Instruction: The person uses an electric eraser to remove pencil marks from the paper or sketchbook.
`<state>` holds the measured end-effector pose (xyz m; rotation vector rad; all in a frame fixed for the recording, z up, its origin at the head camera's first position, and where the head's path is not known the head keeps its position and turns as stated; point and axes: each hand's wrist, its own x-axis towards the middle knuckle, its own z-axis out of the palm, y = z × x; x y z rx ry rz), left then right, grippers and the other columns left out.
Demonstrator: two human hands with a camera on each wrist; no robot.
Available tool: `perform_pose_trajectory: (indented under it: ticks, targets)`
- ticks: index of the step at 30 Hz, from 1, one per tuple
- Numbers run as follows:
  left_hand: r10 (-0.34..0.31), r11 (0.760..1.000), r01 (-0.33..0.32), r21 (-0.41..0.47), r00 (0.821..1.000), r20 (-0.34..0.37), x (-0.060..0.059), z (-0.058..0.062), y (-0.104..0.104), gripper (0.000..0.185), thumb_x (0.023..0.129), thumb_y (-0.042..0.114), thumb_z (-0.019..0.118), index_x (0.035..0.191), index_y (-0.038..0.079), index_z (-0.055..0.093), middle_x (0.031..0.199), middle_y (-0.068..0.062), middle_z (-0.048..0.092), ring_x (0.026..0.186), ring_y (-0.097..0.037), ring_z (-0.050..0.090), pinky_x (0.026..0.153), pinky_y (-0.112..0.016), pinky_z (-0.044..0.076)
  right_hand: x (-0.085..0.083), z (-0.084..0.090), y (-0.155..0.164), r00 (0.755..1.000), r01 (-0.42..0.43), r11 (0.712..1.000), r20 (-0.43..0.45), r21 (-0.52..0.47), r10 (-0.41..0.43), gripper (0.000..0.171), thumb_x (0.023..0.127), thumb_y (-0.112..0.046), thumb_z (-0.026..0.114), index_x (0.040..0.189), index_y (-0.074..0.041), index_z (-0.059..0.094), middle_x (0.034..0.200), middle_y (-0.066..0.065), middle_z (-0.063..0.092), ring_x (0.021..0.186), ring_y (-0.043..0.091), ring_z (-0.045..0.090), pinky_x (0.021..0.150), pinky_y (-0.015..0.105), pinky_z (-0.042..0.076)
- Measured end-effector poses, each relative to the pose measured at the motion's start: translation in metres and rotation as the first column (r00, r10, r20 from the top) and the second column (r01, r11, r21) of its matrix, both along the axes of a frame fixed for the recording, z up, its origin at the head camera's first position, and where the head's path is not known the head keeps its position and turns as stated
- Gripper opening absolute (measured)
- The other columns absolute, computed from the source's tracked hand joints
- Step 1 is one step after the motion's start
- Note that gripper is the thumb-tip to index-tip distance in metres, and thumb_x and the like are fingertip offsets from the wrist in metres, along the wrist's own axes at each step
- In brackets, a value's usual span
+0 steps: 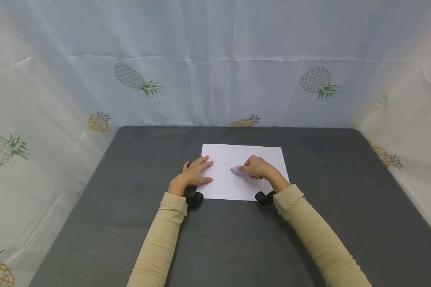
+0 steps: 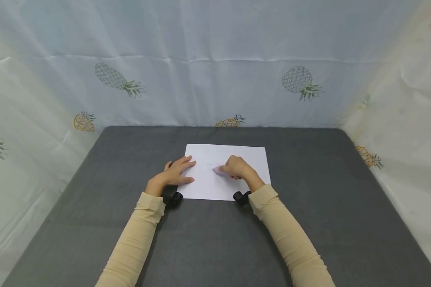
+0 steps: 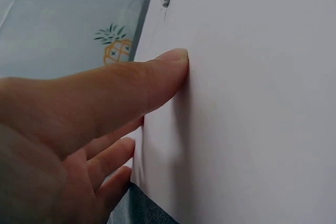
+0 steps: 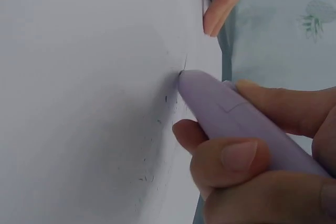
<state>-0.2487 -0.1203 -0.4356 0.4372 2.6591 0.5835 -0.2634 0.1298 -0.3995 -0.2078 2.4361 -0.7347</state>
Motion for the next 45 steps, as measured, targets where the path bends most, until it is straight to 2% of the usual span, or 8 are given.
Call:
perform_pose_trajectory:
  ticks: [6,13,23,32,35,38,43,45]
  targets:
    - [0.003,1.000,-0.003,-0.003,1.000,0.008,-0.001,-0.002,0.000,0.067,0.093,0.034,0.061,0.151,0.016,0.033,0.164,-0.007,0.016,0.154,-0.028,0.012,0.120,-0.063,0.000,0.000,0.001,0.004,1.000,-0.012,0.999,0.024,0.037,0.011,0.041,0.093,-0.036,0.059,0.079,0.001,0.066,0.045,-0.003,0.041,0.041,0.009,0.032,0.043,0.022,0.027]
    - [0.003,1.000,-0.003,-0.006,1.000,0.003,-0.001,-0.001,0.000,0.067,0.093,0.034,0.061,0.151,0.016,0.034,0.164,-0.007,0.017,0.154,-0.028,0.013,0.120,-0.063,0.001,0.000,-0.003,-0.005,0.999,-0.040,0.999,0.003,-0.015,0.040,0.039,0.094,-0.036,0.058,0.087,0.000,0.070,0.046,-0.004,0.041,0.042,0.008,0.033,0.043,0.021,0.029]
    - [-0.001,1.000,0.001,-0.004,1.000,0.006,-0.001,-0.001,0.002,0.067,0.093,0.035,0.061,0.151,0.017,0.033,0.165,-0.006,0.016,0.154,-0.027,0.012,0.120,-0.063,0.001,-0.001,-0.001,0.005,0.999,-0.003,1.000,0.040,-0.007,0.003,0.037,0.093,-0.034,0.060,0.080,0.000,0.067,0.047,-0.003,0.041,0.042,0.009,0.032,0.044,0.022,0.028]
    - [0.003,1.000,-0.003,0.006,1.000,0.000,0.000,0.000,0.000,0.066,0.093,0.033,0.061,0.151,0.015,0.034,0.164,-0.007,0.017,0.154,-0.029,0.013,0.120,-0.064,0.001,-0.001,-0.006,-0.013,0.999,-0.037,0.999,-0.006,-0.037,0.037,0.040,0.094,-0.038,0.057,0.073,-0.004,0.063,0.046,-0.005,0.040,0.042,0.007,0.034,0.043,0.021,0.030]
    - [-0.005,1.000,0.005,0.014,1.000,0.000,0.000,0.000,0.001,0.066,0.093,0.034,0.060,0.151,0.015,0.034,0.164,-0.007,0.017,0.154,-0.029,0.012,0.120,-0.064,0.001,0.002,-0.007,-0.011,0.999,-0.031,0.999,-0.024,-0.040,0.031,0.040,0.094,-0.038,0.057,0.077,-0.003,0.065,0.047,-0.004,0.041,0.042,0.008,0.034,0.043,0.021,0.030]
    - [-0.004,1.000,0.004,0.014,1.000,-0.001,0.000,0.000,0.001,0.066,0.093,0.033,0.061,0.150,0.015,0.034,0.164,-0.007,0.017,0.154,-0.029,0.013,0.120,-0.063,0.001,0.005,-0.008,-0.002,0.999,-0.021,0.998,-0.034,-0.066,0.019,0.038,0.094,-0.038,0.057,0.090,-0.001,0.068,0.048,-0.003,0.043,0.042,0.009,0.035,0.043,0.021,0.030]
    - [0.001,1.000,-0.001,-0.005,1.000,-0.009,0.000,0.001,0.000,0.066,0.093,0.033,0.061,0.150,0.016,0.035,0.164,-0.007,0.018,0.153,-0.029,0.014,0.120,-0.064,0.002,0.010,-0.015,0.020,0.999,-0.010,0.982,-0.054,-0.188,0.000,0.041,0.097,-0.037,0.051,0.114,-0.001,0.064,0.055,-0.002,0.046,0.044,0.009,0.035,0.044,0.021,0.031]
    - [-0.002,1.000,0.002,-0.008,1.000,-0.014,0.000,0.001,0.000,0.065,0.092,0.033,0.061,0.150,0.015,0.035,0.164,-0.008,0.018,0.153,-0.030,0.016,0.120,-0.064,0.003,0.013,-0.019,0.029,0.998,0.016,0.971,-0.052,-0.239,-0.030,0.041,0.099,-0.035,0.047,0.115,-0.001,0.062,0.058,-0.002,0.046,0.045,0.009,0.035,0.044,0.021,0.030]
